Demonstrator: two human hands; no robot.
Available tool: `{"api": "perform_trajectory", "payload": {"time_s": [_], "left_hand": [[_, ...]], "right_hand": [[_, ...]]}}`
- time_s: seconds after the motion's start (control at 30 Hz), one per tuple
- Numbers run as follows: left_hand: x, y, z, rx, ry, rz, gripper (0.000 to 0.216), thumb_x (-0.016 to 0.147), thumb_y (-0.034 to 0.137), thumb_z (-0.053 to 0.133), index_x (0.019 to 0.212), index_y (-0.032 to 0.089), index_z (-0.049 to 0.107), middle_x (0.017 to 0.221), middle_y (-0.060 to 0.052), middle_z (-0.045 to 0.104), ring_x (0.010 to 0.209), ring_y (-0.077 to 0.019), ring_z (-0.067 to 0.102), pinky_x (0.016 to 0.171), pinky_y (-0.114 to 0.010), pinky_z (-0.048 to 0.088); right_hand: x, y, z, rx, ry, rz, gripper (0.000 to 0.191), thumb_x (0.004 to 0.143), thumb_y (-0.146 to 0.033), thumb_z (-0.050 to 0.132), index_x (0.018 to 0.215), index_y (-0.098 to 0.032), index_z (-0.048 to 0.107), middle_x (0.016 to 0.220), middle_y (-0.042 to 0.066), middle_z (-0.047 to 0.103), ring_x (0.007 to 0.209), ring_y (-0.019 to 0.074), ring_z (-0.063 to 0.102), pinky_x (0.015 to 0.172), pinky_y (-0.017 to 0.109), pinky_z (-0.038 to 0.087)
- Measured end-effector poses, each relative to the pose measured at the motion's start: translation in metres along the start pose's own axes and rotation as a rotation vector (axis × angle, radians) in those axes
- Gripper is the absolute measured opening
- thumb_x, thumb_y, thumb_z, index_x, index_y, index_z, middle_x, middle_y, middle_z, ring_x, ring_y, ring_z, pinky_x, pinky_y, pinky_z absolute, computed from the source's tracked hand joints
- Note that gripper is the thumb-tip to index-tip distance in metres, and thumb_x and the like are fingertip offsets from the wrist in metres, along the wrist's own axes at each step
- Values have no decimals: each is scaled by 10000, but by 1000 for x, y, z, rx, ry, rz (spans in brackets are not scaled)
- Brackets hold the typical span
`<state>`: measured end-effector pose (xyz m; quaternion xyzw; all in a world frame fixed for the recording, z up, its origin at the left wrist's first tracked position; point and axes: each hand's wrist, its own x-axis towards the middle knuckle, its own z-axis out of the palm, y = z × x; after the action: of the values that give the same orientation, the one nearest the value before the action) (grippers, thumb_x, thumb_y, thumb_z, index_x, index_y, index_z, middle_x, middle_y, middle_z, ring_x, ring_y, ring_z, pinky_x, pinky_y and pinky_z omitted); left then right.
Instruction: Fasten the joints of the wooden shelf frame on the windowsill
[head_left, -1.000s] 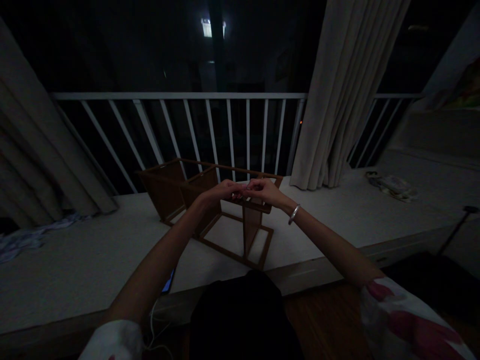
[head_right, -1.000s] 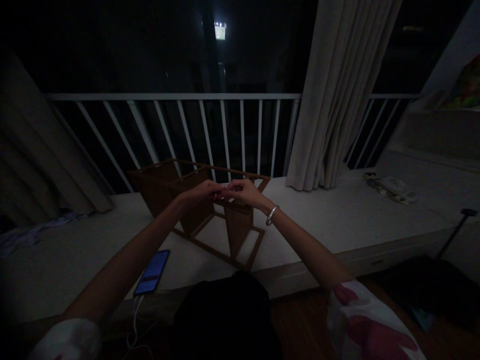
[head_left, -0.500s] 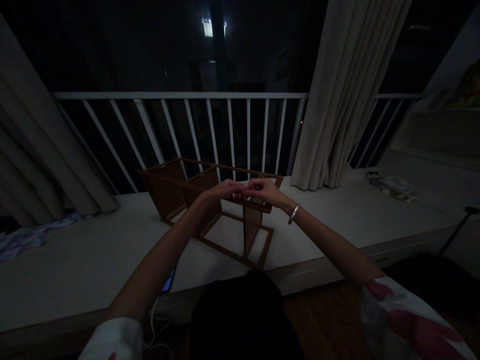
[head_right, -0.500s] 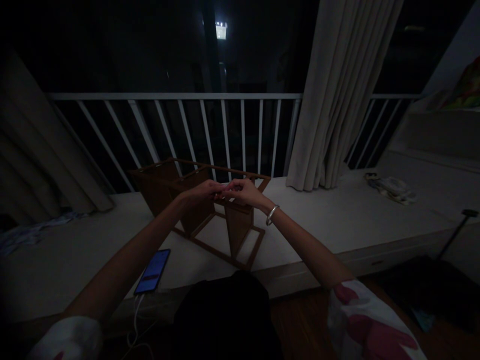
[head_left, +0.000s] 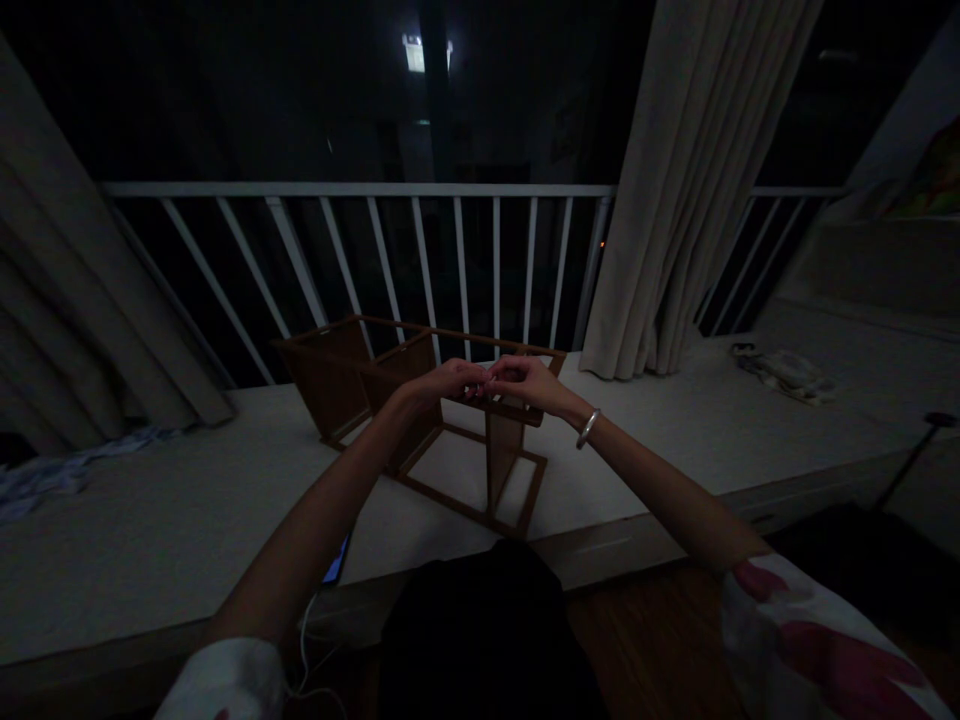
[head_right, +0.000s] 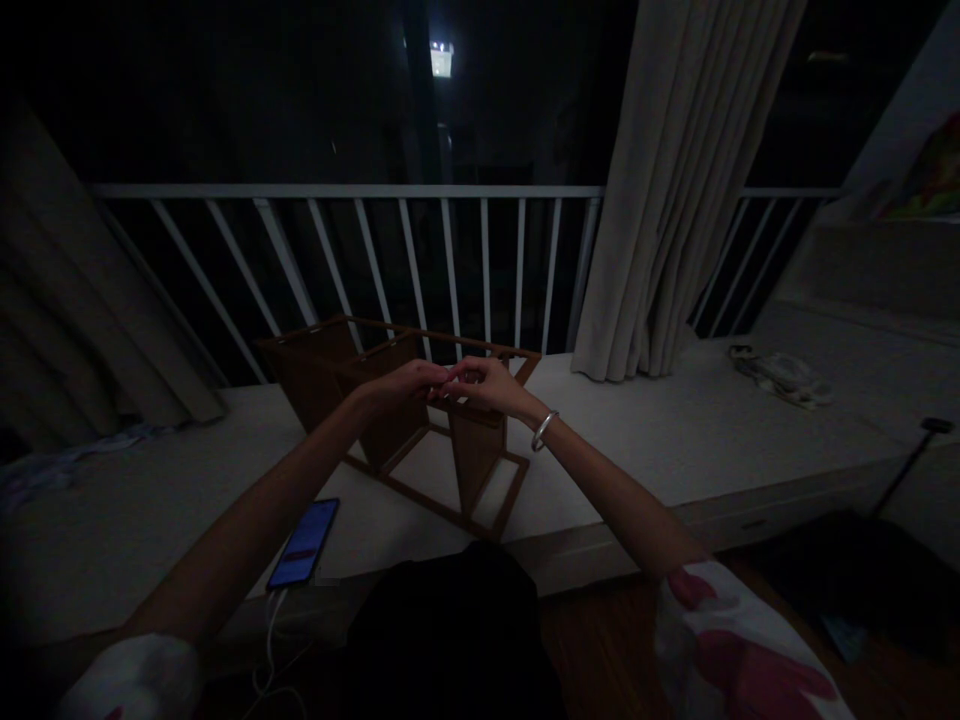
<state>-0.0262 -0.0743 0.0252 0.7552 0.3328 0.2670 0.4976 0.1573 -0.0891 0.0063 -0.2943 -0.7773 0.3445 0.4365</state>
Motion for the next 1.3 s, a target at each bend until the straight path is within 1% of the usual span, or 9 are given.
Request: {"api": "perform_trajectory", "payload": {"time_s": [0.1,0.2,0.3,0.53,0.7,0.8,0.97,1.13,1.3], "left_hand": [[-1,-2,-1,-9,-7,8,280,677,384,534,647,110,583,567,14,487,489,-54,406,452,-184,263],[-1,-4,-3,21,-13,32,308,691,400,513,646,107,597,587,1,508,518,-64,418,465,-192,262],[0,-5,-4,50,-3,44,318,687,405,501,642,110,611,603,-6,524,539,-75,422,470,-199,259],[-2,2,-1,92,5,44,299,677,385,476,619,121,604,599,-3,518,539,-81,405,466,-204,258],[2,-2,-4,73,3,45,291,680,363,467,606,116,600,579,-4,510,514,-74,392,448,-201,253],[5,-5,-6,19,5,-2,298,677,360,447,617,115,606,605,-19,530,521,-79,406,439,-204,249],[3,-2,-5,-55,-17,-4,281,684,334,447,648,108,610,637,-34,551,552,-85,429,441,-202,247],[2,0,-2,-93,12,-31,345,707,420,433,697,115,594,662,-37,563,558,-93,447,449,-204,251],[3,1,0,-1,51,-22,403,705,490,450,622,117,577,599,-21,543,519,-80,419,447,-210,234]], "right_hand": [[0,-1,-2,-53,-34,-64,351,666,-413,613,904,-157,635,771,18,574,663,98,507,600,229,411],[0,-3,-4,-88,-76,-115,315,700,-408,586,883,-160,648,837,35,575,738,115,517,665,248,416],[0,-3,-5,-81,-87,-143,296,712,-409,578,853,-161,655,839,44,576,789,135,522,712,274,417],[-1,1,-4,-51,-57,-125,297,698,-426,586,804,-156,651,830,43,566,749,127,528,684,268,424],[-1,0,-4,-57,-49,-114,297,701,-427,580,779,-146,637,810,37,562,741,122,525,678,259,425],[-1,1,-4,-62,-50,-109,299,699,-425,583,785,-143,630,806,35,563,729,115,524,671,252,422],[-1,3,-4,-76,-34,-107,294,687,-423,594,761,-140,621,776,28,554,703,106,515,643,240,411],[-1,3,-4,-89,-14,-102,300,677,-429,601,746,-138,616,779,27,555,694,104,513,644,242,411],[0,5,-4,-62,-13,-96,288,672,-421,608,733,-140,610,782,29,566,700,108,526,660,256,420]]}}
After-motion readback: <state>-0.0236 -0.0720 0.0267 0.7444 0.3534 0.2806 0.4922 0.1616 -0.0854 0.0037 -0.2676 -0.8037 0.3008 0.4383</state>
